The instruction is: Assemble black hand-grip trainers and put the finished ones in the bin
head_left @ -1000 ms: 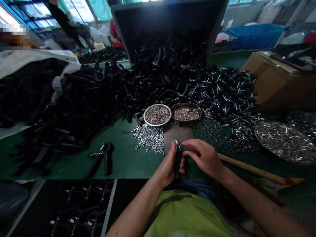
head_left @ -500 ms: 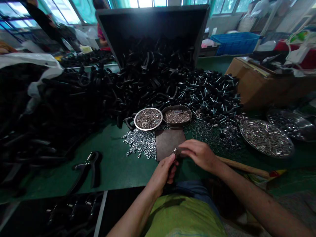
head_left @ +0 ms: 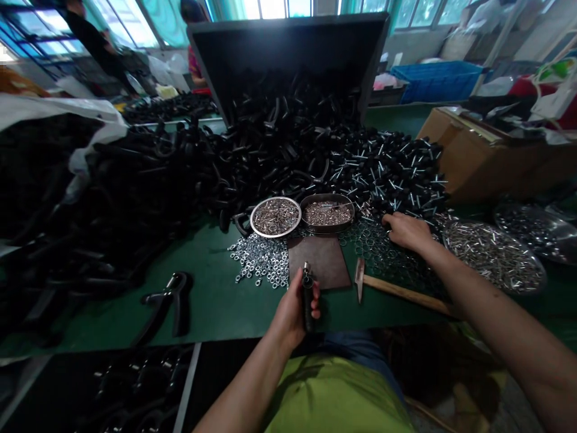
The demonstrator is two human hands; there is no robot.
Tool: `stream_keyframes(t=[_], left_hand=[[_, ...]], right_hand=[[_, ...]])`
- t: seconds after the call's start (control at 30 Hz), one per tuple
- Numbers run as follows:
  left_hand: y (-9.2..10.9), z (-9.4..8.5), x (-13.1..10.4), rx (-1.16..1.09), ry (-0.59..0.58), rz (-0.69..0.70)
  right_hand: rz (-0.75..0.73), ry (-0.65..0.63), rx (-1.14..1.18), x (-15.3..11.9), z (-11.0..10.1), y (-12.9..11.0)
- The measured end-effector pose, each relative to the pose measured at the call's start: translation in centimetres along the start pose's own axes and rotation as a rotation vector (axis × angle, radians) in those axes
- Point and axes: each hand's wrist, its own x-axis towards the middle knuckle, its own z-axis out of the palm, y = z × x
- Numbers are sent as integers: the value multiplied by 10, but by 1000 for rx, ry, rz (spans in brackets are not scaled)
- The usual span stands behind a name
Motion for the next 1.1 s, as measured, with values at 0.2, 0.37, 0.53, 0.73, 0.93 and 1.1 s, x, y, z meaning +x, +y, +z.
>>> stream_keyframes(t=[0.2, 0.37, 0.53, 0.73, 0.93, 1.1], left_hand=[[5, 0, 0, -270, -105, -13], [5, 0, 0, -306, -146, 45], [3, 3, 2, -292, -138, 102], [0, 6, -2, -278, -68, 197], [-4, 12, -5, -254, -59, 248], [-12, 13, -3, -142, 21, 418]], right_hand=[[-65, 20, -12, -3, -6, 3], [-227, 338, 318, -34, -32, -35], [-526, 318, 903, -92, -56, -110], [-653, 410, 880, -116, -52, -148], [-762, 483, 775, -118, -38, -160], [-449, 313, 936, -119, -29, -173]])
